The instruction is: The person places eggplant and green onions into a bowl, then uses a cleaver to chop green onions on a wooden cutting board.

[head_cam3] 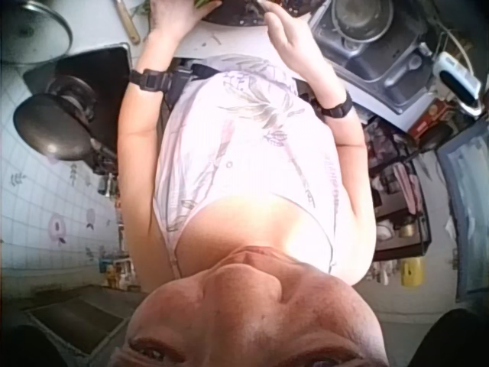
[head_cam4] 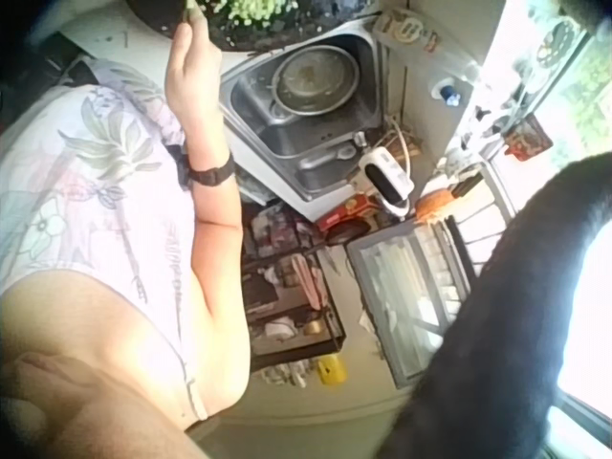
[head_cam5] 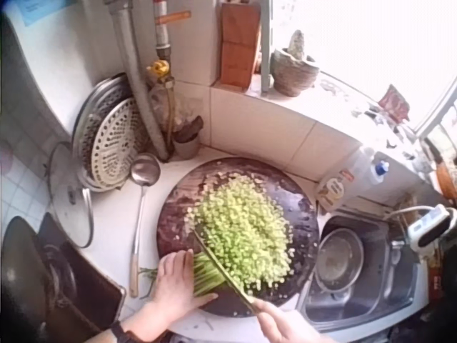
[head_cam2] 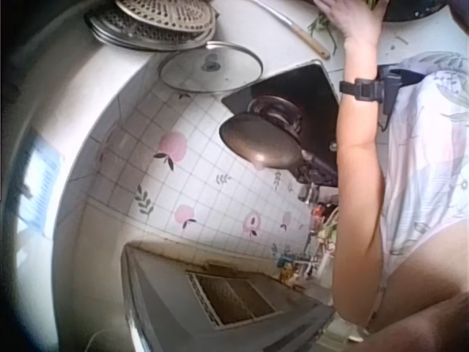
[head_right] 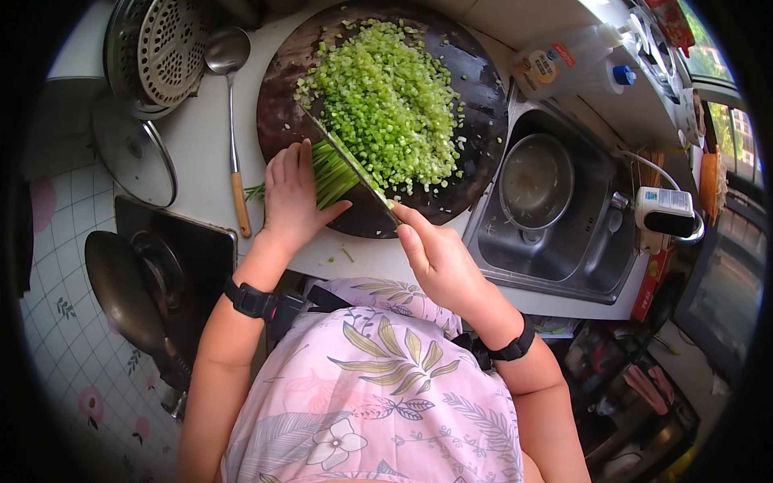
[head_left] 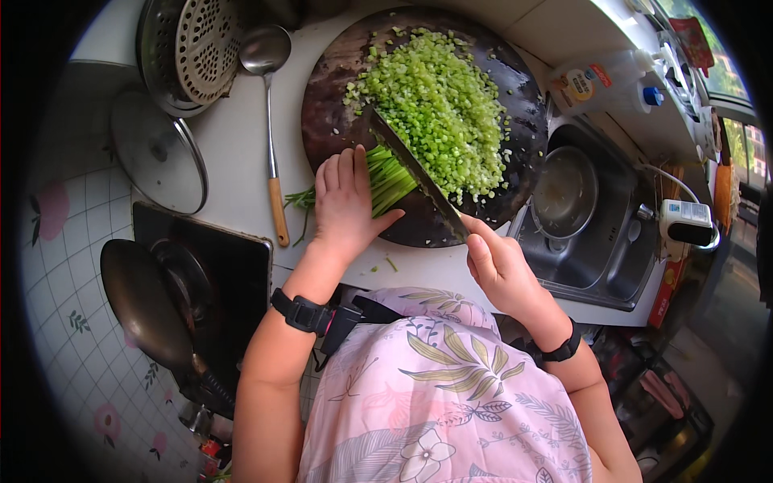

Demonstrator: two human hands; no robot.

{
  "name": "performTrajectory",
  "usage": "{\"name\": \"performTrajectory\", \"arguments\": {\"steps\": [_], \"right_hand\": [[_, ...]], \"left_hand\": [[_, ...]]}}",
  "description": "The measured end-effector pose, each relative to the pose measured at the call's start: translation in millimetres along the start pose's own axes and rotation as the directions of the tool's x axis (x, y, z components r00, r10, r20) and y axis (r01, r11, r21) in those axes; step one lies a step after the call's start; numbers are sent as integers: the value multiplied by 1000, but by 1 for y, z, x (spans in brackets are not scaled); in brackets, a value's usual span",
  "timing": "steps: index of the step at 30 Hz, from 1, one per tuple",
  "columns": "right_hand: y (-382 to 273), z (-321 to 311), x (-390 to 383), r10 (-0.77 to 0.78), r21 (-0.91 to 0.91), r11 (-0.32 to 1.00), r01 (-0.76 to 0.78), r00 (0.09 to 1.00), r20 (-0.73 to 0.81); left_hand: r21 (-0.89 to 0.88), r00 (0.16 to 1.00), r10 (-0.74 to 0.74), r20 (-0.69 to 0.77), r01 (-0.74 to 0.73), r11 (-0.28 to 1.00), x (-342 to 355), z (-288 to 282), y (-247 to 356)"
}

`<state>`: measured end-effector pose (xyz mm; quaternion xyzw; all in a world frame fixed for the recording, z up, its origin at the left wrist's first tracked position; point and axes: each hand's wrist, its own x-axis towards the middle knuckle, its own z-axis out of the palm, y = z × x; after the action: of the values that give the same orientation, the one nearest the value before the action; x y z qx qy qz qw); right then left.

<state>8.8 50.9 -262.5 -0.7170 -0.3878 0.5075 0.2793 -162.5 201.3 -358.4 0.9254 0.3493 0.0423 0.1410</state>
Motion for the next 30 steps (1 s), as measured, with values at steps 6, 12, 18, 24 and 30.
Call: {"name": "performTrajectory", "arguments": {"steps": [6,12,18,24,30], "right_hand": [[3,5,-1,-19,-33,999,18,999,-31],[3,4,4,-29,-42,999,27,998,-46],[-2,0,8,30,-20,999,-30,1000,7],[2,7,36,49,15,999,-50,998,40],[11,18,59,4,1,1000,-4,998,-66]], "left_hand": [[52,1000,15,-15,-14,999,3,8,0],[102,999,21,46,-25,994,6,6,1],[230,979,22,202,-70,971,12,3,2],[364,979,54,194,-124,923,15,10,-1],[357,984,67,164,-122,926,14,11,0]]}}
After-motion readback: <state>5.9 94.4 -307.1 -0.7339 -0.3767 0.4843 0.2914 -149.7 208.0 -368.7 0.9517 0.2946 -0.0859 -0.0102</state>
